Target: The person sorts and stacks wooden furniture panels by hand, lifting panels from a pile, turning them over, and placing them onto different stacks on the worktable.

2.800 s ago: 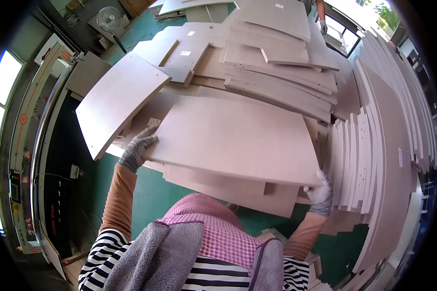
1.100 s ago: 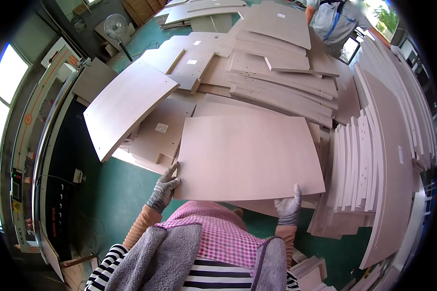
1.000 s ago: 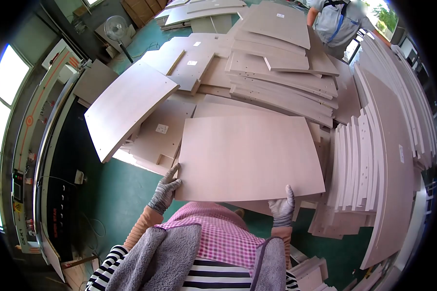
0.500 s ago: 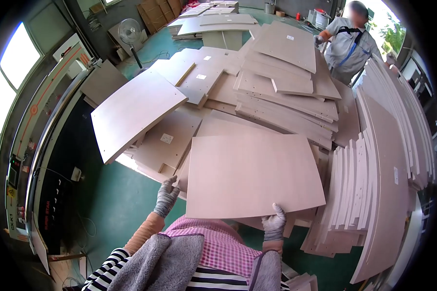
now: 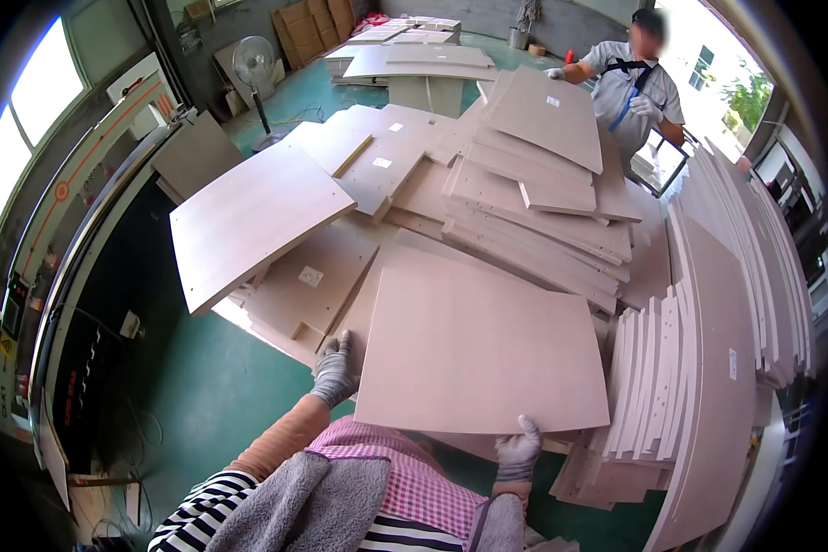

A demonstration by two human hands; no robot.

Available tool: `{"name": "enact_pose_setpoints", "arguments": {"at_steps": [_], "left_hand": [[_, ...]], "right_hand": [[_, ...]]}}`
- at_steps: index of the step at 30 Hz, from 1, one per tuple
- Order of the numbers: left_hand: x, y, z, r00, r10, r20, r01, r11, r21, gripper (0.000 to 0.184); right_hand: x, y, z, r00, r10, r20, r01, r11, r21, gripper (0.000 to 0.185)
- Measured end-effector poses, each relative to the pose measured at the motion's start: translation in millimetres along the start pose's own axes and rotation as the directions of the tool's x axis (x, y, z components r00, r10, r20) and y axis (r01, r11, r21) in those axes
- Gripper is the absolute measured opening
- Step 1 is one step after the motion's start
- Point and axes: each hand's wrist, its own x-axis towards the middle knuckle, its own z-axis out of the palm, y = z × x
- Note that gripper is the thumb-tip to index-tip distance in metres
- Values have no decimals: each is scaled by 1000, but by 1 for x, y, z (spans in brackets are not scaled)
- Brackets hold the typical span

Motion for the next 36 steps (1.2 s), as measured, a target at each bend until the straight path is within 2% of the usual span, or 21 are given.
{"name": "enact_pose_setpoints", "arguments": {"at_steps": [3,6,10,14,16,17,19,21,23,25,26,27,28,29,30,32,34,35,36], "left_hand": [[-1,-3,8,997,15,-70,-10,997,70,108],[-7,-1,16,990,28,-135,-22,999,45,105],[-15,-6,40,988,-4,-154,13,998,58,97],[-33,1,37,991,-16,-131,24,998,65,100],[-36,2,35,984,-32,-174,18,997,-80,101],[-37,-2,35,984,-34,-174,20,996,-82,101],[-39,-18,42,970,-143,-196,72,941,-331,99],[-41,-36,57,956,-170,-237,73,927,-368,92],[-43,-49,64,977,-211,-39,171,874,-454,88],[-47,-60,77,980,-198,-11,170,866,-471,85],[-48,-56,76,976,-207,63,186,651,-736,82],[-48,-52,74,971,-197,136,200,356,-913,79],[-51,-39,53,948,-204,246,297,282,-912,74],[-51,-28,43,919,-272,284,356,266,-896,67],[-47,-32,46,912,-277,303,368,222,-903,63],[-44,-42,58,903,-283,323,379,170,-910,60],[-45,-45,59,911,-284,300,317,17,-948,48],[-48,-48,61,908,-282,310,327,16,-945,48],[-51,-51,62,912,-284,297,298,-41,-954,43]], "right_hand": [[-3,-6,6,999,28,35,-28,1000,-4,43],[-1,-6,10,999,-4,37,4,1000,15,41],[-1,-6,20,999,-2,37,2,1000,8,42],[-1,-12,23,996,-30,85,28,999,24,42],[2,-16,19,994,-27,106,24,999,30,42],[4,-19,16,992,-24,124,20,999,38,42],[3,-22,16,991,-18,134,12,999,39,43],[-2,-28,23,988,-18,156,11,999,51,43],[-4,-32,23,991,-35,126,30,999,43,41],[-6,-36,26,994,-54,93,51,998,33,39],[-7,-36,29,990,-77,117,75,997,27,38],[-9,-38,29,985,-100,140,98,995,19,37],[-6,-43,24,980,-48,192,35,997,71,40],[-7,-44,24,982,-43,183,33,998,59,40],[-7,-44,26,982,-56,182,44,997,70,39],[-7,-46,33,981,-65,184,52,996,75,37],[-10,-49,38,982,-27,189,13,997,76,36],[-10,-50,37,983,-31,180,18,997,73,36],[-7,-50,38,978,-28,207,13,997,74,36]]}}
